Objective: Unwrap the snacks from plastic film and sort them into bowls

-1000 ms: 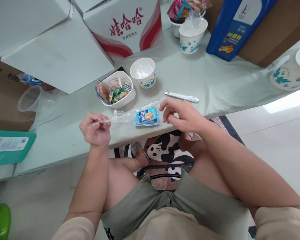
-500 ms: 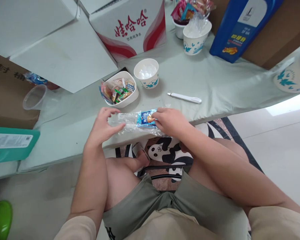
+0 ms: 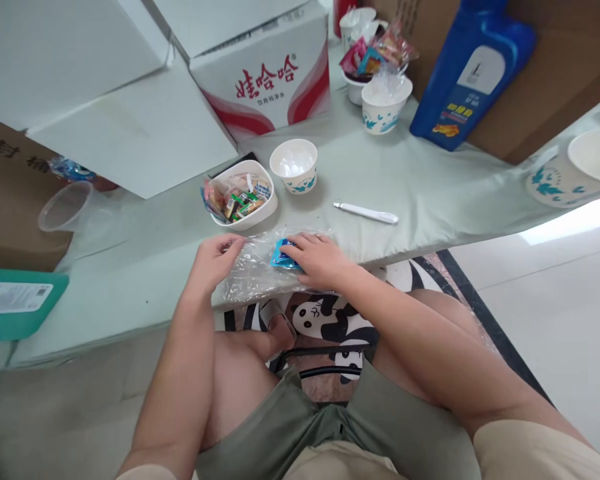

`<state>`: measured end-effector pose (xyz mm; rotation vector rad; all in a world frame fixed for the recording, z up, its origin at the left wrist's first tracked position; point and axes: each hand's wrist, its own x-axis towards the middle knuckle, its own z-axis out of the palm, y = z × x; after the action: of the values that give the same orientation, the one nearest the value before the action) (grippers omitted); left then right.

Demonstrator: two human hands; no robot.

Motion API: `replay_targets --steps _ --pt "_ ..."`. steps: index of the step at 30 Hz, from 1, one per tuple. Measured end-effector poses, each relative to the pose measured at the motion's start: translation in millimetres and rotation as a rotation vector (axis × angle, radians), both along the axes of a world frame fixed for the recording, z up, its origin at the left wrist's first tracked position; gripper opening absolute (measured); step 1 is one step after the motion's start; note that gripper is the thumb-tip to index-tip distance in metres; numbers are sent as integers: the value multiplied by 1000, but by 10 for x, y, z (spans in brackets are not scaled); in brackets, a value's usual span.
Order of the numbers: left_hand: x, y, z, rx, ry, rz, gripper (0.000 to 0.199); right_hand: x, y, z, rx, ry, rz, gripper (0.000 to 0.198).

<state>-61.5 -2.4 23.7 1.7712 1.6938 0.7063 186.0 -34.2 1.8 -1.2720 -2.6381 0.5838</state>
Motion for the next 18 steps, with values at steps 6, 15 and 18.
replay_targets --steps 6,15,18 --pt "74 130 -36 -24 -364 279 18 5 9 -2 -42 47 18 61" --pt "155 214 -136 30 -407 251 25 -3 48 89 -50 91 25 52" --pt "143 248 -136 -26 -503 251 28 31 100 113 -105 159 -16 52"
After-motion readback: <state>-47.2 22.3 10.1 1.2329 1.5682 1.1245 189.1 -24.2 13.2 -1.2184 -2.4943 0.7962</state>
